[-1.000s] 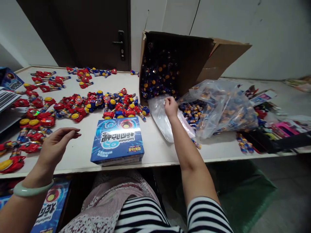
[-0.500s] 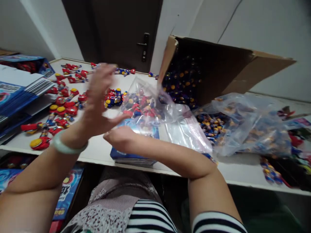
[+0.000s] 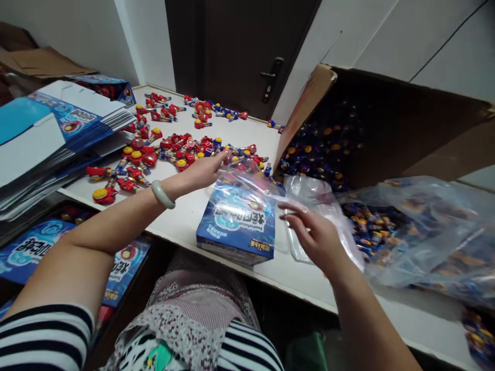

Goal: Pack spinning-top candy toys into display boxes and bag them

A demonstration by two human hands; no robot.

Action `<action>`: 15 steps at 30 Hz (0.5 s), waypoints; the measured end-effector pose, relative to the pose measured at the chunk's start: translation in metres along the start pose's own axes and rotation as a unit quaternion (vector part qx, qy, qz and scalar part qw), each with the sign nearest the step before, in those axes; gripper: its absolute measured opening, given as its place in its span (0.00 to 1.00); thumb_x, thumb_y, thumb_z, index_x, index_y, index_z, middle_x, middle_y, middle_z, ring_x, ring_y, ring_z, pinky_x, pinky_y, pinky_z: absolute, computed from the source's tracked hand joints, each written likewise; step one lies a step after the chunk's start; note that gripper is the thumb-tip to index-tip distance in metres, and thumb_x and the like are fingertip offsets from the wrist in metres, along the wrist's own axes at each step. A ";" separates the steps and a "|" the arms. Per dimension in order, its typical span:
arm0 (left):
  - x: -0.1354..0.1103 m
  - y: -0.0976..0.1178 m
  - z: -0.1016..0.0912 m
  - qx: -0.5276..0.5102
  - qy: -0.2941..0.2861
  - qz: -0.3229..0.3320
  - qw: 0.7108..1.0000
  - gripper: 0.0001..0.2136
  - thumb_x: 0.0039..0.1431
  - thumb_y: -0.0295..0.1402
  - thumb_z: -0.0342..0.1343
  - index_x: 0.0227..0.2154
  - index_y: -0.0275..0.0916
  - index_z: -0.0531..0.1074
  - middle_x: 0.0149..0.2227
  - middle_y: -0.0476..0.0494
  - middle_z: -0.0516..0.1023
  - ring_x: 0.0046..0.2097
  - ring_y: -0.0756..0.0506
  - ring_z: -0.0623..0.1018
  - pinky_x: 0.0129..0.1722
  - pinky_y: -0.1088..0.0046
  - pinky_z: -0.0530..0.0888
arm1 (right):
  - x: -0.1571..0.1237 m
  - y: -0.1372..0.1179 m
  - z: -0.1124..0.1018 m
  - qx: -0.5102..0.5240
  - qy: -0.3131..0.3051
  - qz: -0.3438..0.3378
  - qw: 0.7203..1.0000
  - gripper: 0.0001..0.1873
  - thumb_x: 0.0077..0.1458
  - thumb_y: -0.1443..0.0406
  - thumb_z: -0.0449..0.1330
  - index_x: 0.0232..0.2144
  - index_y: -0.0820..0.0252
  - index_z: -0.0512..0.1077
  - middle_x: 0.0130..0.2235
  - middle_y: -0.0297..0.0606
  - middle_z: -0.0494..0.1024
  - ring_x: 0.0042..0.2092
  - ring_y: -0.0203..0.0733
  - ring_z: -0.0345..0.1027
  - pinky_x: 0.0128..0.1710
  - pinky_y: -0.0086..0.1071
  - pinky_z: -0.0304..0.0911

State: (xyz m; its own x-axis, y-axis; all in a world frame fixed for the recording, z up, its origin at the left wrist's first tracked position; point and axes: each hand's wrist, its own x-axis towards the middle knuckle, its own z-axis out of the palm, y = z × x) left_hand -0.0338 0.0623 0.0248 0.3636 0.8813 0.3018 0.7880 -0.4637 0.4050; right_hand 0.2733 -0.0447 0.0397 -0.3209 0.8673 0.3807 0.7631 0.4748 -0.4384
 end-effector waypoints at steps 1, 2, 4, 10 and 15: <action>0.004 0.014 -0.004 0.007 -0.014 0.014 1.000 0.13 0.65 0.28 0.50 0.51 0.34 0.69 0.40 0.38 0.79 0.38 0.45 0.77 0.36 0.69 0.68 | 0.008 -0.004 0.000 0.002 0.051 -0.033 0.998 0.23 0.63 0.51 0.53 0.58 0.45 0.69 0.53 0.41 0.78 0.53 0.52 0.74 0.51 0.48 0.70; 0.008 0.026 -0.008 0.014 -0.030 0.032 0.999 0.12 0.65 0.28 0.50 0.50 0.34 0.69 0.40 0.39 0.79 0.37 0.46 0.77 0.35 0.70 0.68 | 0.018 -0.008 0.003 -0.018 0.097 -0.060 0.993 0.27 0.62 0.51 0.55 0.61 0.47 0.65 0.59 0.42 0.74 0.60 0.54 0.67 0.58 0.52 0.64; 0.015 0.044 -0.014 0.025 -0.043 0.067 0.997 0.09 0.66 0.27 0.49 0.47 0.34 0.70 0.38 0.40 0.79 0.37 0.48 0.77 0.35 0.70 0.67 | 0.037 -0.013 0.012 -0.112 0.156 -0.072 0.979 0.32 0.59 0.53 0.59 0.64 0.49 0.62 0.64 0.44 0.67 0.69 0.59 0.52 0.66 0.60 0.47; 0.014 0.017 -0.025 0.142 0.104 0.107 0.979 0.11 0.65 0.28 0.47 0.45 0.32 0.72 0.34 0.39 0.77 0.36 0.45 0.77 0.35 0.69 0.68 | 0.072 0.056 0.014 -0.335 -0.005 0.082 0.939 0.13 0.55 0.69 0.57 0.41 0.58 0.78 0.38 0.48 0.81 0.49 0.57 0.70 0.59 0.59 0.51; 0.050 -0.028 -0.034 0.178 0.092 0.156 0.967 0.03 0.55 0.25 0.53 0.28 0.36 0.71 0.22 0.46 0.69 0.27 0.46 0.70 0.32 0.68 0.66 | 0.122 0.097 -0.026 -0.158 0.188 0.178 0.953 0.11 0.58 0.68 0.54 0.40 0.65 0.74 0.41 0.50 0.77 0.43 0.50 0.68 0.45 0.44 0.63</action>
State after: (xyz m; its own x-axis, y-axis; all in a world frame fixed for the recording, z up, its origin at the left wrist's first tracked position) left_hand -0.0543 0.1161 0.0581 0.5428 0.6568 0.5234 0.7872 -0.6151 -0.0446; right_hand 0.3227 0.1033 0.0651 0.1685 0.8216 0.5446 0.9359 0.0401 -0.3501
